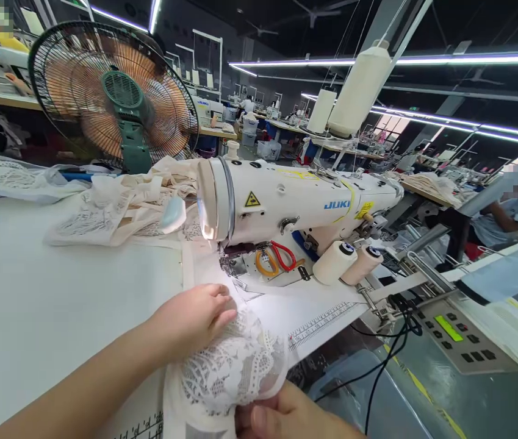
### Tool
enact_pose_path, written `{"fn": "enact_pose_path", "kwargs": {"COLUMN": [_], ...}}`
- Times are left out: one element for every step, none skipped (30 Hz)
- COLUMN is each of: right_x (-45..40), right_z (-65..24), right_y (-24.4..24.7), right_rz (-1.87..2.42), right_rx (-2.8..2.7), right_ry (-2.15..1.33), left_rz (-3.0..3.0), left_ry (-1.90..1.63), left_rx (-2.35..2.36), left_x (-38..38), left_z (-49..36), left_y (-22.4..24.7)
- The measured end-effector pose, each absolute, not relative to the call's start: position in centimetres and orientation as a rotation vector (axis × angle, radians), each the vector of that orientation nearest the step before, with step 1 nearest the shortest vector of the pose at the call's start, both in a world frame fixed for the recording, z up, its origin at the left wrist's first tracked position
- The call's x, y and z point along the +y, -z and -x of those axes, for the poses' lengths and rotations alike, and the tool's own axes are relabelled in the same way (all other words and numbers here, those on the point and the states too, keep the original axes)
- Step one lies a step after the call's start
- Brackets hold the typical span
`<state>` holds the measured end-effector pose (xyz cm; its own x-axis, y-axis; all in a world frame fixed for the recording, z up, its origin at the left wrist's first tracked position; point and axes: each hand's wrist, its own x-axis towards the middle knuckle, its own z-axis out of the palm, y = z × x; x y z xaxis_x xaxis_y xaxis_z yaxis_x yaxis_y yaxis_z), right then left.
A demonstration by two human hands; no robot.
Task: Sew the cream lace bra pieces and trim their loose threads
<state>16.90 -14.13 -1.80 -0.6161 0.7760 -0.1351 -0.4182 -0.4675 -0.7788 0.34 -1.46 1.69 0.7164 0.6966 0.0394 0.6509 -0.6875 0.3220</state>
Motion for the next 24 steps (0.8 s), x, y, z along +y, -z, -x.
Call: {"fn": "enact_pose_path", "kwargs": {"right_x": [-14.0,-13.8,-13.7,-13.5,-13.3,-13.2,-13.0,-12.8,-12.6,-12.4,-12.3,-12.1,-11.9,-11.7,-11.5,-11.3,-11.1,-10.8,-10.6,-10.4,-10.1,-9.9,-9.7,-9.6], "right_z": [-16.8,-16.7,-16.5,-16.4,-16.2,-15.9,-15.7,-15.4,-15.0,-14.7,-14.4,-14.0,-13.7,-13.5,-13.2,-13.0,-12.8,-12.6,-12.4,-12.3,-12.2,-12.1,-12.0,-12.0], "right_y": [1.8,2.0,2.1,2.3,2.4,2.5,2.5,2.5,2.4,2.3,2.1,2.0,1.8,1.7,1.6,1.5,1.5,1.5,1.5,1.5,1.6,1.7,1.8,1.9], "right_rz": [0.624,0.614,0.603,0.599,0.603,0.605,0.602,0.594,0.579,0.564,0.549,0.535,0.526,0.517,0.511,0.507,0.504,0.500,0.493,0.483,0.468,0.454,0.445,0.447], "right_rx": [-0.949,-0.958,-0.970,-0.979,-0.977,-0.968,-0.943,-0.911,-0.880,-0.847,-0.818,-0.790,-0.760,-0.731,-0.703,-0.680,-0.662,-0.649,-0.643,-0.641,-0.642,-0.642,-0.641,-0.639], "right_ry": [-2.119,-2.124,-2.128,-2.125,-2.115,-2.107,-2.096,-2.079,-2.065,-2.049,-2.032,-2.017,-2.000,-1.988,-1.976,-1.965,-1.959,-1.955,-1.955,-1.959,-1.967,-1.977,-1.984,-1.992], "left_rz": [-2.641,-2.640,-2.639,-2.639,-2.641,-2.642,-2.643,-2.643,-2.640,-2.635,-2.628,-2.623,-2.619,-2.618,-2.620,-2.628,-2.637,-2.647,-2.657,-2.668,-2.681,-2.694,-2.707,-2.722], "left_ry": [-0.174,-0.133,-0.099,-0.077,-0.059,-0.048,-0.048,-0.058,-0.071,-0.080,-0.083,-0.081,-0.079,-0.076,-0.074,-0.073,-0.066,-0.055,-0.040,-0.026,-0.011,0.003,0.012,0.017], "left_rx": [1.031,1.022,1.029,1.045,1.059,1.070,1.076,1.078,1.081,1.092,1.110,1.129,1.151,1.171,1.188,1.201,1.209,1.218,1.225,1.231,1.234,1.235,1.233,1.230], "left_x": [-1.6,-1.7,-1.7,-1.7,-1.7,-1.7,-1.7,-1.6,-1.5,-1.4,-1.4,-1.3,-1.2,-1.1,-1.0,-0.9,-0.8,-0.6,-0.5,-0.3,-0.2,0.0,0.1,0.2], "left_z": [-0.4,-0.5,-0.6,-0.6,-0.6,-0.6,-0.6,-0.6,-0.5,-0.5,-0.5,-0.5,-0.6,-0.6,-0.6,-0.6,-0.6,-0.5,-0.4,-0.4,-0.3,-0.3,-0.2,-0.2], "left_y": [-1.8,-1.9,-2.0,-2.1,-2.2,-2.2,-2.3,-2.3,-2.3,-2.3,-2.2,-2.2,-2.2,-2.1,-2.1,-2.1,-2.1,-2.0,-2.0,-1.9,-1.8,-1.7,-1.6,-1.5]}}
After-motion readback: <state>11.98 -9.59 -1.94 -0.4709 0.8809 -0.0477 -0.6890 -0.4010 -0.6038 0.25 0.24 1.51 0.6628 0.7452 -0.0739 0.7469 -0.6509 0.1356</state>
